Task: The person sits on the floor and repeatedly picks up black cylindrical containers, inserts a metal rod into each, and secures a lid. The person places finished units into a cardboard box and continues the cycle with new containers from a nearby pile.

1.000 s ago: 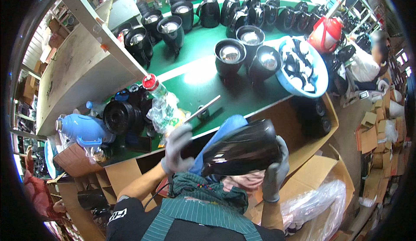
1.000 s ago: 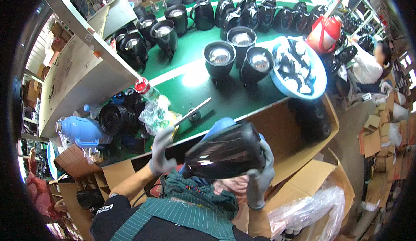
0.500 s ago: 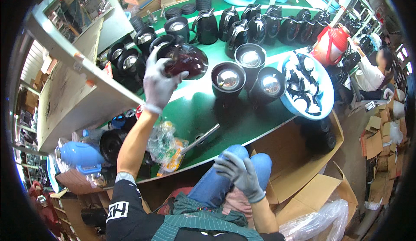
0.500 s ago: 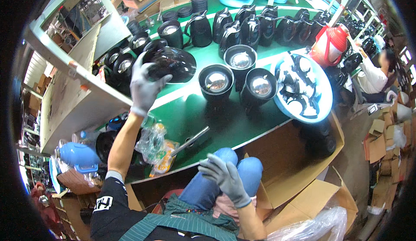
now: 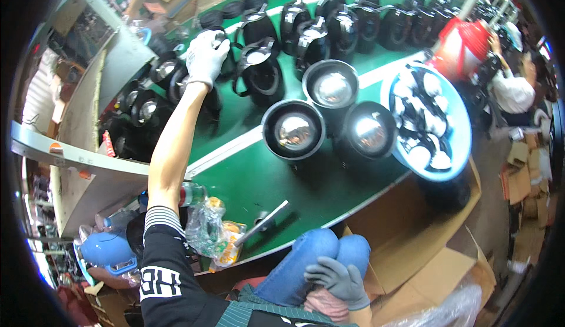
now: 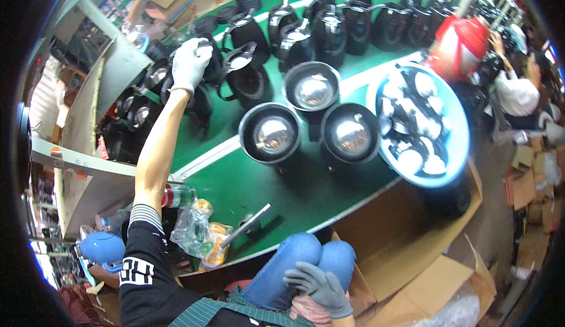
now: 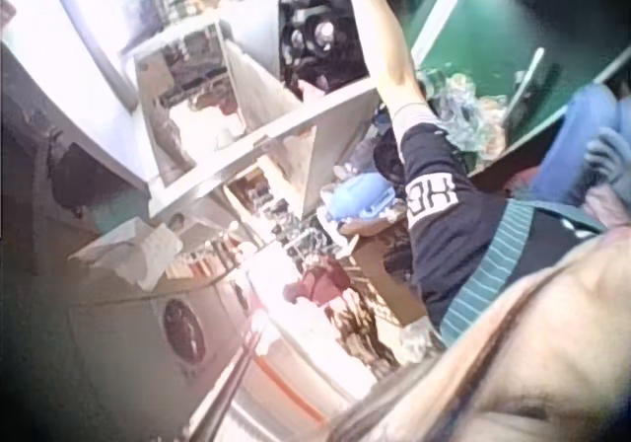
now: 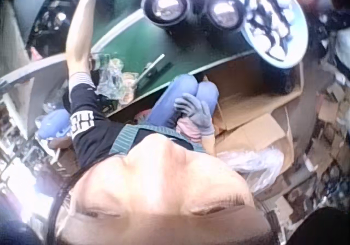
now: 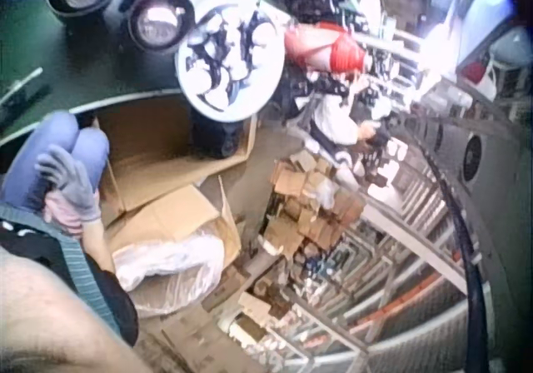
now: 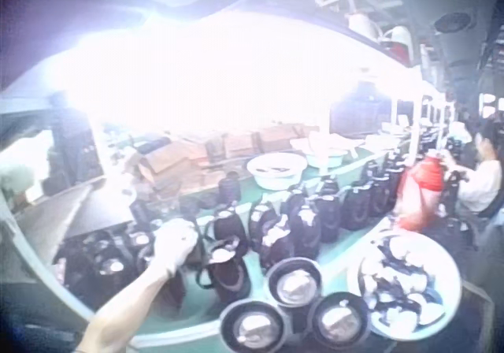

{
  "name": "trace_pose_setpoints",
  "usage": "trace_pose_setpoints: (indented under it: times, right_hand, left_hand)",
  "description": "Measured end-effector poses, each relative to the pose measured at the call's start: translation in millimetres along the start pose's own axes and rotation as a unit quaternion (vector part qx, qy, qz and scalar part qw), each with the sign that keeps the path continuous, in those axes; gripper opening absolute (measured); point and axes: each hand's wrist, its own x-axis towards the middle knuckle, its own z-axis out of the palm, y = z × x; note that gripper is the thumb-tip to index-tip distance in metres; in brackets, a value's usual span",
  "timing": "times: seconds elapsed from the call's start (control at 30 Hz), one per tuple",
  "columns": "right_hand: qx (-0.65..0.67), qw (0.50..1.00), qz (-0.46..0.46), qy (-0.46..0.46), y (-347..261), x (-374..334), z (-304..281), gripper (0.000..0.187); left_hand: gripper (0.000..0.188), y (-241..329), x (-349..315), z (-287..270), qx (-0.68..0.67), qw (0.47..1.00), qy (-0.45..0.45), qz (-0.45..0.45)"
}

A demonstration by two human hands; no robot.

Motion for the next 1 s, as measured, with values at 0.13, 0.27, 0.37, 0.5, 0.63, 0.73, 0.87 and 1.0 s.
trace_pose_setpoints:
  times: [0.13,0.27,0.37,0.5,0.63,0.73,0.87,1.0]
  right_hand:
    - [0.101,0.993,0.040,-0.037,-3.9,1.9,-15.9,0.094]
    - [0.091,0.994,0.051,-0.019,-13.8,6.9,-0.5,0.095]
    - [0.058,0.998,0.037,-0.013,-15.5,8.1,7.3,0.094]
    - [-0.059,0.998,0.021,-0.017,-19.6,12.6,15.2,0.090]
    - [-0.295,0.950,-0.095,-0.027,-55.2,39.2,72.6,0.065]
    - [-0.542,0.777,-0.318,-0.034,-103.7,75.6,149.3,0.068]
    - [-0.749,0.394,-0.531,-0.034,-131.8,102.9,254.1,0.081]
    - [-0.822,0.322,-0.467,-0.039,-103.7,63.9,267.7,0.061]
  left_hand:
    - [0.049,-50.0,33.9,13.0,0.207,0.949,-0.233,-0.044]
    - [0.051,-53.3,37.4,48.7,0.264,0.937,-0.223,-0.050]
    - [0.045,-56.4,36.4,26.9,0.250,0.955,-0.152,-0.050]
    - [0.022,-55.4,51.5,-57.7,0.316,0.947,0.007,0.047]
    - [0.031,19.6,40.9,-183.1,0.218,0.965,0.041,0.139]
    - [0.031,72.9,-8.0,-285.1,0.112,0.967,0.011,0.229]
    - [0.024,127.4,-104.7,-361.3,0.011,0.949,-0.101,0.300]
    - [0.025,181.6,-187.8,-392.5,-0.123,0.900,-0.196,0.370]
